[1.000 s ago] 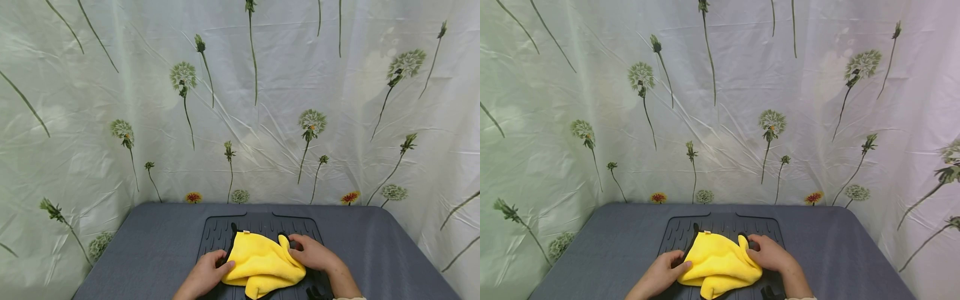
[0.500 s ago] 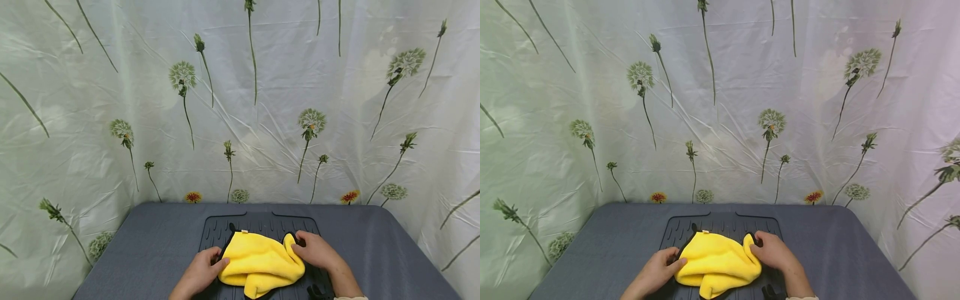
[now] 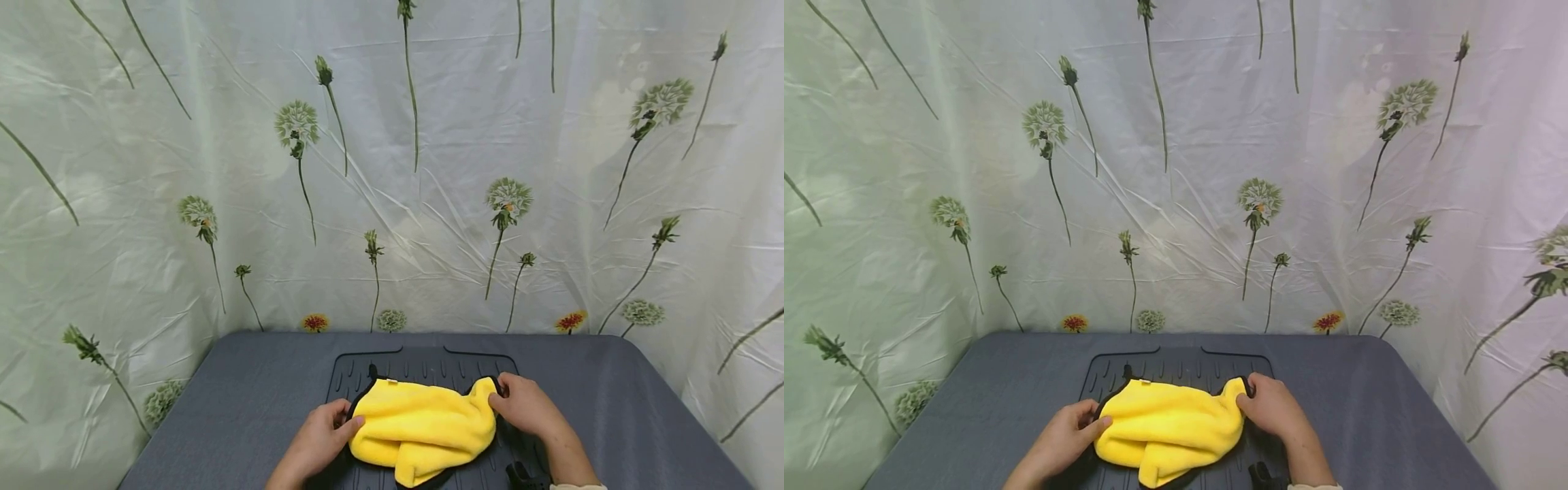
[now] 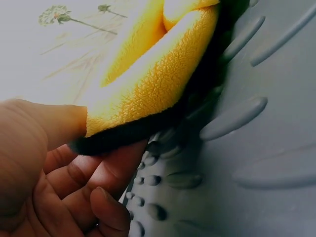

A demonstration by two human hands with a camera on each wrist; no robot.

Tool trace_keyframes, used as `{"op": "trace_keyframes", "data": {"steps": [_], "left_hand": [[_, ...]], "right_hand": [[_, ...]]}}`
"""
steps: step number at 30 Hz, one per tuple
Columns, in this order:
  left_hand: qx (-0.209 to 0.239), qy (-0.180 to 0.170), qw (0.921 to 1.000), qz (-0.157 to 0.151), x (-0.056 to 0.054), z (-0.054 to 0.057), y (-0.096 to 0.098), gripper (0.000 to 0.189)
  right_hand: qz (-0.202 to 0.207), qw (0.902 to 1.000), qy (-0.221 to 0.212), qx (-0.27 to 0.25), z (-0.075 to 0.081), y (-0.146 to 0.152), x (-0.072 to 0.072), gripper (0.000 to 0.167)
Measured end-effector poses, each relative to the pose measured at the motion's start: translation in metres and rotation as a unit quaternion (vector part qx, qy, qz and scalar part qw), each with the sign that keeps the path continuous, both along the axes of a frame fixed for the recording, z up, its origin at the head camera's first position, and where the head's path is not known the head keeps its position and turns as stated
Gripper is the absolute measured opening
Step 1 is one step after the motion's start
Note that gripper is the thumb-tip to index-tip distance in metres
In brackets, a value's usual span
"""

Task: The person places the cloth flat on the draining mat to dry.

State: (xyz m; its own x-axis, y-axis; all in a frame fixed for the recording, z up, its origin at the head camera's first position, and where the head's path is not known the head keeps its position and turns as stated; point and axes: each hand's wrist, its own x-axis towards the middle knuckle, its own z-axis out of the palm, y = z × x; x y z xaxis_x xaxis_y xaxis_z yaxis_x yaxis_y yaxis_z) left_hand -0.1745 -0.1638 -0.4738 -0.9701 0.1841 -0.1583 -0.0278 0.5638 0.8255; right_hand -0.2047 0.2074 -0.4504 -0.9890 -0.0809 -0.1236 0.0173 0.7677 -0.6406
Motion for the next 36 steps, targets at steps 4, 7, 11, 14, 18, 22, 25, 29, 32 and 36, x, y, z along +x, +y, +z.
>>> {"op": "trace_keyframes", "data": {"steps": [4, 7, 11, 14, 18, 22, 25, 29, 32, 36], "left_hand": [[0.000, 0.006, 0.9998, 0.020, 0.000, 0.002, -0.007, 0.030], [0.000, 0.008, 0.9992, 0.039, 0.001, 0.003, -0.011, 0.030], [-0.002, 0.007, 0.9988, 0.048, 0.000, 0.004, -0.014, 0.031], [0.003, -0.002, 0.9995, 0.032, 0.000, 0.004, -0.017, 0.033], [0.015, -0.026, 0.9995, -0.012, 0.001, 0.005, -0.026, 0.035], [0.021, -0.047, 0.9970, -0.058, 0.002, 0.008, -0.034, 0.032], [0.023, -0.063, 0.9943, -0.083, 0.001, 0.006, -0.038, 0.031], [0.003, -0.087, 0.9903, -0.108, -0.009, -0.018, -0.047, 0.036], [-0.026, -0.095, 0.9884, -0.116, -0.021, -0.046, -0.055, 0.042], [-0.054, -0.092, 0.9887, -0.106, -0.022, -0.049, -0.050, 0.041]], "right_hand": [[-0.009, 0.9999, 0.005, 0.013, 0.003, 0.005, 0.000, 0.026], [-0.013, 0.9998, 0.006, 0.012, 0.005, 0.007, 0.000, 0.027], [-0.011, 0.9999, 0.007, -0.003, 0.005, 0.006, 0.000, 0.026], [0.000, 0.9997, 0.001, -0.026, 0.005, 0.004, -0.001, 0.025], [0.028, 0.9984, -0.010, -0.047, 0.006, 0.003, -0.004, 0.030], [0.087, 0.9910, -0.039, -0.094, 0.007, 0.005, -0.003, 0.069], [0.150, 0.9766, -0.072, -0.136, 0.005, 0.006, -0.003, 0.071], [0.201, 0.9600, -0.106, -0.164, 0.003, 0.009, -0.001, 0.081], [0.206, 0.9528, -0.136, -0.177, 0.001, 0.010, 0.000, 0.091], [0.179, 0.9638, -0.129, -0.151, 0.000, 0.004, 0.001, 0.092]]}}
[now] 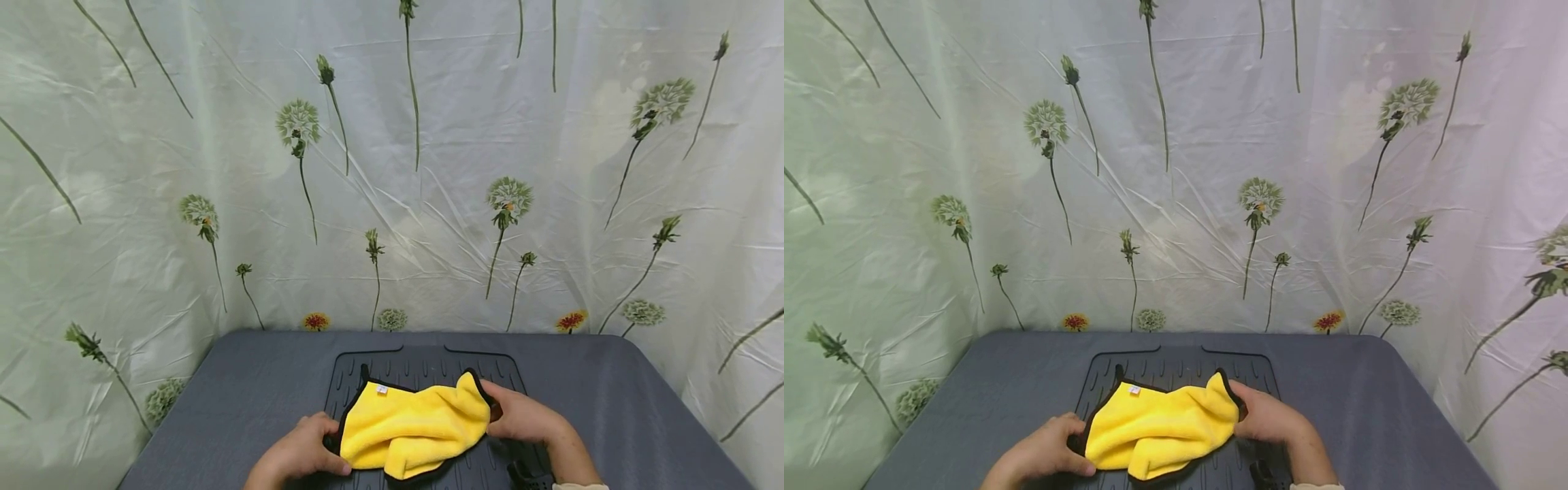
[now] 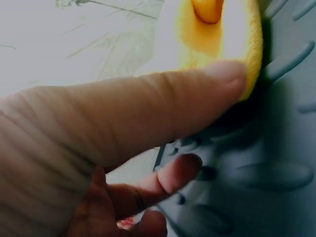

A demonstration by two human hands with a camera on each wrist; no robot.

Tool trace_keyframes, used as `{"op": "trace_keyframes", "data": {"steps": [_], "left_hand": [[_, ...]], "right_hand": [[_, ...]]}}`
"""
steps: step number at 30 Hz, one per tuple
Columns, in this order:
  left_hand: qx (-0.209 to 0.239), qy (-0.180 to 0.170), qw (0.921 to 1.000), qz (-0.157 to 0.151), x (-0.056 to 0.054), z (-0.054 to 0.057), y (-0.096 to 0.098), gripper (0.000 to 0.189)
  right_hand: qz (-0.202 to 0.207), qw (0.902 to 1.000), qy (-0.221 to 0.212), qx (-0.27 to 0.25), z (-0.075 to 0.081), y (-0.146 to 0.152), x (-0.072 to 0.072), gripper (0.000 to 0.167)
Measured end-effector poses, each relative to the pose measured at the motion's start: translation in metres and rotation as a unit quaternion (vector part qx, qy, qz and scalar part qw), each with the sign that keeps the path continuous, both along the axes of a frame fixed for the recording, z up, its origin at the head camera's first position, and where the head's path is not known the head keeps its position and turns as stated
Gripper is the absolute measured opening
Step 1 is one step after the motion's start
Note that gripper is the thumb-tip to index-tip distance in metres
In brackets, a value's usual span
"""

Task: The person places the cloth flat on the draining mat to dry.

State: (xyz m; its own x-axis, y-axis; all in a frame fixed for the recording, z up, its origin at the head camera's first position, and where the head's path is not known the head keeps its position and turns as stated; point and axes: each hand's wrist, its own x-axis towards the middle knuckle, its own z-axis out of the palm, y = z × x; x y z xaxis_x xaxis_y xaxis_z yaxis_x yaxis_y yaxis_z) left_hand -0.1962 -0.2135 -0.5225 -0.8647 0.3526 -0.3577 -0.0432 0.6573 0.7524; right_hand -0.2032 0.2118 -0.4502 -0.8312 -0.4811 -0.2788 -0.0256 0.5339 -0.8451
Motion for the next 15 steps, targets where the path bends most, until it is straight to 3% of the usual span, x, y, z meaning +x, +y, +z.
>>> {"op": "trace_keyframes", "data": {"steps": [5, 7, 10, 15], "left_hand": [[0.032, 0.024, 0.9987, 0.030, 0.016, 0.039, 0.021, 0.030], [0.050, 0.036, 0.9970, 0.046, 0.020, 0.049, 0.026, 0.034], [0.059, 0.045, 0.9958, 0.055, 0.023, 0.056, 0.031, 0.049], [0.098, 0.056, 0.9929, 0.037, 0.022, 0.053, 0.033, 0.055]], "right_hand": [[-0.080, 0.9885, 0.077, 0.103, 0.001, -0.013, -0.003, 0.077], [-0.095, 0.9842, 0.090, 0.119, 0.001, -0.017, -0.004, 0.073], [-0.105, 0.9830, 0.096, 0.116, 0.000, -0.021, -0.004, 0.072], [-0.115, 0.9839, 0.104, 0.090, 0.000, -0.022, -0.004, 0.071]]}}
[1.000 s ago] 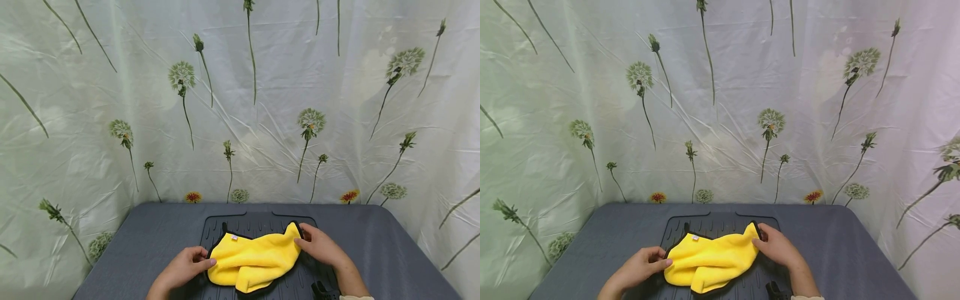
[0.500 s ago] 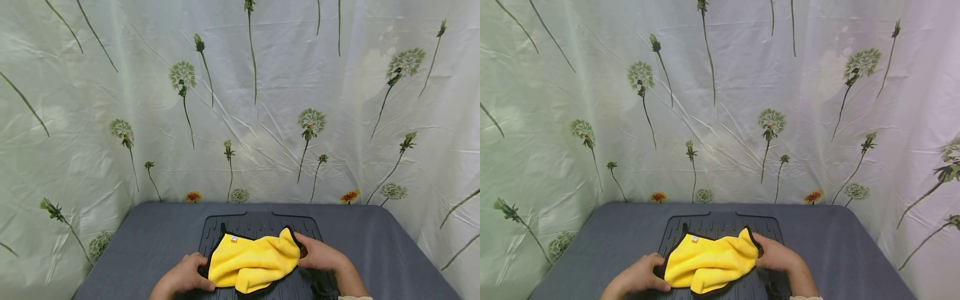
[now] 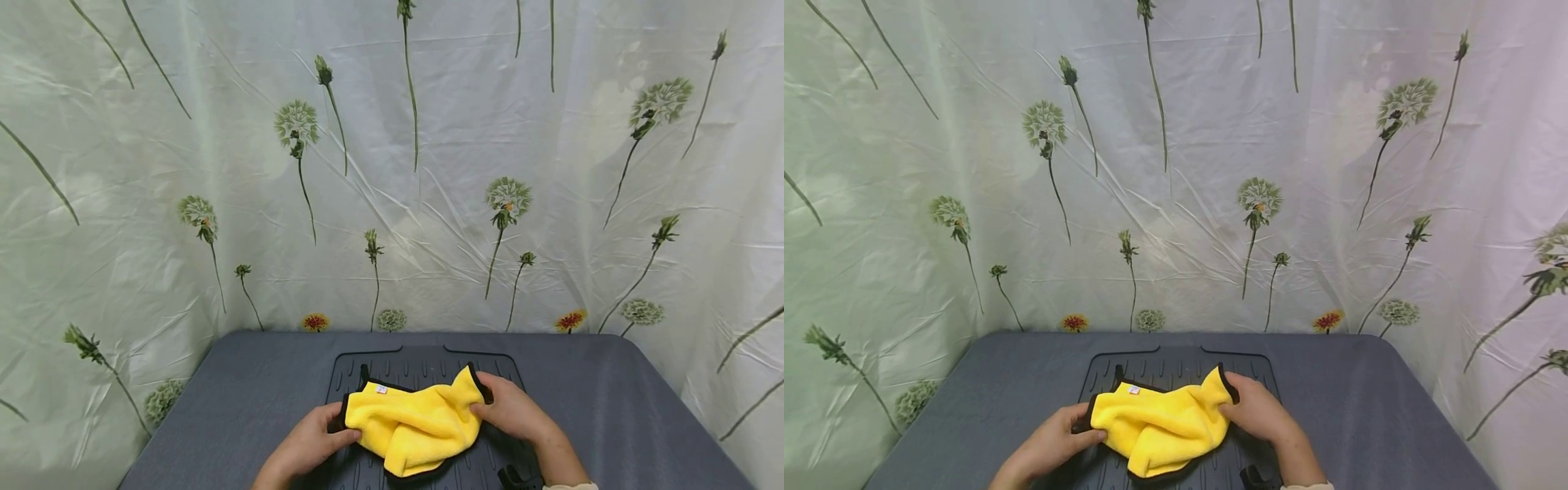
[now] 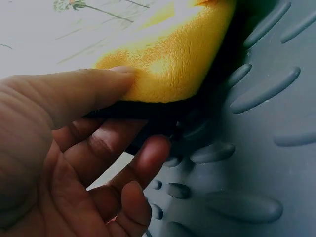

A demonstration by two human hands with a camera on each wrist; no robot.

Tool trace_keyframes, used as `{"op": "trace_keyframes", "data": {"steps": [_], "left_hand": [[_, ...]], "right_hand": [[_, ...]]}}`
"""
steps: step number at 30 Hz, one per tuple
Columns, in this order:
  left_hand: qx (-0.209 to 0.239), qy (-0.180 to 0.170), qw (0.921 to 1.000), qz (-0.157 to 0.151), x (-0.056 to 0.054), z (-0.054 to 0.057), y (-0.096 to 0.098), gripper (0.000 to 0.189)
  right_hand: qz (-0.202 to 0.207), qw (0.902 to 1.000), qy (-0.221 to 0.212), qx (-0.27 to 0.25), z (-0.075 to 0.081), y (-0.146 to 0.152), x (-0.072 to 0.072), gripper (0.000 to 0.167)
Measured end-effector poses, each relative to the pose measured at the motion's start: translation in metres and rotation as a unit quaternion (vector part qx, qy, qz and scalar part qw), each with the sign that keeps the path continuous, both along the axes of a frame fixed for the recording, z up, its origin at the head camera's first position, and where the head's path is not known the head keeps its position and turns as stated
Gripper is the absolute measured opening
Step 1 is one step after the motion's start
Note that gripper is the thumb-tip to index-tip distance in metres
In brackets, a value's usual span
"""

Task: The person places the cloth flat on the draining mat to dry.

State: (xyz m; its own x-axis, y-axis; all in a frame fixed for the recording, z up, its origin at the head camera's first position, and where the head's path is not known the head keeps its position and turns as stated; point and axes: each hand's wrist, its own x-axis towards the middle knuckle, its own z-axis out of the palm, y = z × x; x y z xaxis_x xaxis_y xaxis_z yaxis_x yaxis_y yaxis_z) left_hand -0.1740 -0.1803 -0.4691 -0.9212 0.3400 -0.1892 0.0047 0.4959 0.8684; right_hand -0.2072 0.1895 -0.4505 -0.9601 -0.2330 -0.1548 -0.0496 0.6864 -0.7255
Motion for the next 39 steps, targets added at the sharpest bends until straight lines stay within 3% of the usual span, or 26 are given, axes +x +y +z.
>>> {"op": "trace_keyframes", "data": {"steps": [9, 19, 26, 39], "left_hand": [[0.017, -0.018, 0.9996, -0.010, -0.001, -0.003, -0.001, 0.047], [-0.004, -0.033, 0.9994, 0.002, -0.002, -0.004, -0.006, 0.040], [-0.010, -0.040, 0.9990, 0.017, 0.001, 0.000, -0.014, 0.024], [-0.009, -0.058, 0.9978, 0.030, 0.002, 0.006, -0.025, 0.029]], "right_hand": [[0.003, 0.9994, -0.003, -0.034, 0.001, -0.002, 0.001, 0.074], [0.006, 0.9999, -0.009, -0.006, 0.002, 0.006, -0.001, 0.069], [-0.004, 0.9999, -0.012, 0.006, 0.004, 0.012, -0.002, 0.071], [-0.007, 0.9998, -0.014, 0.014, 0.002, 0.023, -0.005, 0.070]]}}
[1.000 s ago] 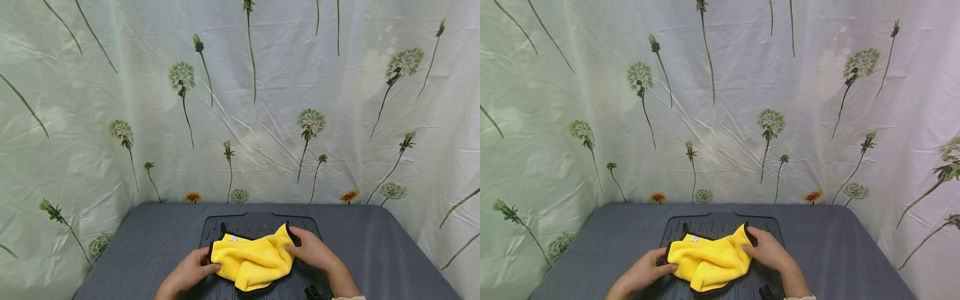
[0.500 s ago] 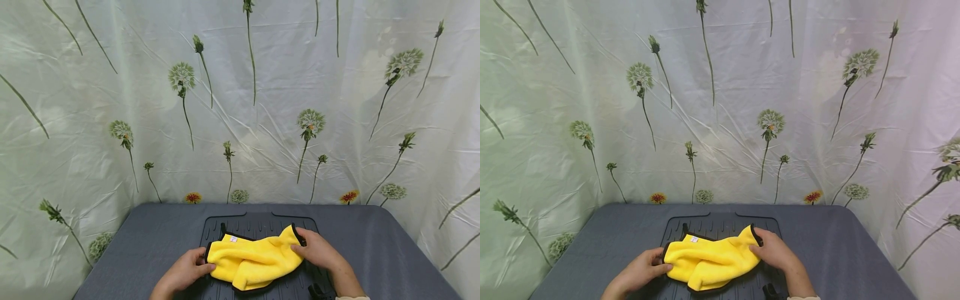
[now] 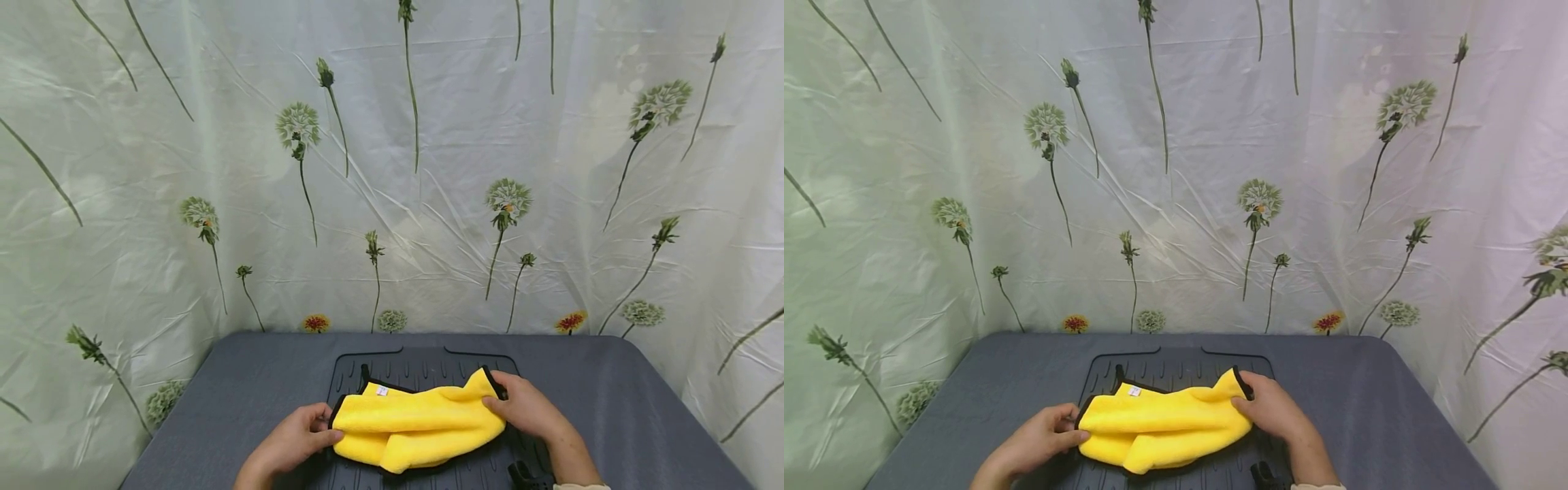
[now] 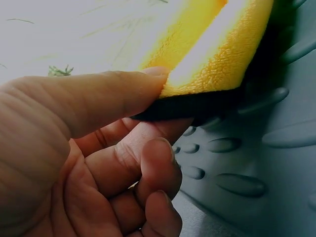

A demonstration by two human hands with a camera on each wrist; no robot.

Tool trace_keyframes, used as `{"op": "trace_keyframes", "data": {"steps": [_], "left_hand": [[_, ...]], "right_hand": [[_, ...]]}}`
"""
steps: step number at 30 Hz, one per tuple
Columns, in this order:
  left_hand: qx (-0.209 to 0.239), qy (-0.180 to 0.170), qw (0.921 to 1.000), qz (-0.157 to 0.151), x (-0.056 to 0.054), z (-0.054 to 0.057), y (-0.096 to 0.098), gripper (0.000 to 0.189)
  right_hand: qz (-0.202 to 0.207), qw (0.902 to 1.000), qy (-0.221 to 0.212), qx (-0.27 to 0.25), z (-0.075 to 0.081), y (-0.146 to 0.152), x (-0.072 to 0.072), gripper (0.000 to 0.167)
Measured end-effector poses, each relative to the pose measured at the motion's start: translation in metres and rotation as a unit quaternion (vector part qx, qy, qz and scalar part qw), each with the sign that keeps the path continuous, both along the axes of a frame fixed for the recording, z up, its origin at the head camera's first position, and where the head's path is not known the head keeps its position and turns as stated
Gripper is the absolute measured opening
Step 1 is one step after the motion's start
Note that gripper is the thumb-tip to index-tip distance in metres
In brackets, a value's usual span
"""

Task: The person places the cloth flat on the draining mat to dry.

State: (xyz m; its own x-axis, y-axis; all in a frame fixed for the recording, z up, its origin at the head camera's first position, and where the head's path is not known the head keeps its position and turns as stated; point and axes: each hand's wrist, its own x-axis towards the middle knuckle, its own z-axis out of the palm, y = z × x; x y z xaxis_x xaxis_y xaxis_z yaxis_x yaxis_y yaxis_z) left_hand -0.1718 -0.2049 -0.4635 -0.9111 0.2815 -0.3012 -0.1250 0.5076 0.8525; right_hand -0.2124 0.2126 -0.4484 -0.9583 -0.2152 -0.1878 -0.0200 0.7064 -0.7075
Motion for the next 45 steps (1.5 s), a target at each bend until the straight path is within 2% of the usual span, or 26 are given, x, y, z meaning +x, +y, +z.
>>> {"op": "trace_keyframes", "data": {"steps": [5, 8, 10, 12, 14, 18, 20, 22, 25, 28, 31, 38, 42, 45], "left_hand": [[0.007, -0.001, 0.9999, -0.009, 0.000, -0.002, -0.002, 0.029], [0.015, 0.002, 0.9996, -0.023, 0.000, -0.004, -0.003, 0.030], [0.007, 0.005, 0.9993, -0.037, -0.001, -0.006, -0.004, 0.032], [-0.013, 0.010, 0.9985, -0.052, -0.004, -0.012, -0.007, 0.036], [-0.052, 0.004, 0.9971, -0.056, -0.008, -0.021, -0.010, 0.044], [-0.099, -0.011, 0.9939, -0.047, -0.016, -0.035, -0.012, 0.054], [-0.093, -0.003, 0.9947, -0.044, -0.016, -0.034, -0.008, 0.050], [-0.076, 0.010, 0.9959, -0.047, -0.013, -0.027, -0.001, 0.043], [-0.038, 0.034, 0.9975, -0.048, -0.007, -0.013, 0.010, 0.043], [-0.008, 0.046, 0.9981, -0.042, -0.002, -0.006, 0.020, 0.054], [0.003, 0.056, 0.9980, -0.030, -0.001, -0.006, 0.030, 0.064], [0.003, 0.075, 0.9972, -0.003, -0.001, -0.009, 0.040, 0.067], [0.020, 0.065, 0.9976, -0.007, -0.001, -0.011, 0.039, 0.066], [0.025, 0.060, 0.9978, -0.013, -0.002, -0.012, 0.036, 0.067]], "right_hand": [[0.005, 0.9999, -0.001, -0.009, 0.000, 0.003, 0.001, 0.070], [0.041, 0.9987, -0.008, -0.030, 0.001, 0.009, 0.003, 0.061], [0.078, 0.9949, -0.027, -0.057, 0.003, 0.015, 0.005, 0.052], [0.108, 0.9892, -0.057, -0.081, 0.003, 0.021, 0.007, 0.038], [0.118, 0.9861, -0.081, -0.084, 0.004, 0.025, 0.009, 0.032], [0.109, 0.9885, -0.095, -0.046, 0.005, 0.024, 0.011, 0.031], [0.105, 0.9898, -0.092, -0.027, 0.005, 0.021, 0.011, 0.031], [0.110, 0.9901, -0.085, -0.021, 0.005, 0.017, 0.012, 0.028], [0.138, 0.9870, -0.071, -0.041, 0.006, 0.010, 0.011, 0.022], [0.175, 0.9809, -0.042, -0.072, 0.006, 0.002, 0.010, 0.023], [0.195, 0.9758, -0.017, -0.098, 0.004, -0.005, 0.009, 0.027], [0.164, 0.9782, 0.006, -0.128, 0.000, -0.018, 0.009, 0.037], [0.154, 0.9808, 0.013, -0.119, 0.000, -0.021, 0.010, 0.038], [0.143, 0.9826, -0.001, -0.119, -0.001, -0.020, 0.010, 0.038]]}}
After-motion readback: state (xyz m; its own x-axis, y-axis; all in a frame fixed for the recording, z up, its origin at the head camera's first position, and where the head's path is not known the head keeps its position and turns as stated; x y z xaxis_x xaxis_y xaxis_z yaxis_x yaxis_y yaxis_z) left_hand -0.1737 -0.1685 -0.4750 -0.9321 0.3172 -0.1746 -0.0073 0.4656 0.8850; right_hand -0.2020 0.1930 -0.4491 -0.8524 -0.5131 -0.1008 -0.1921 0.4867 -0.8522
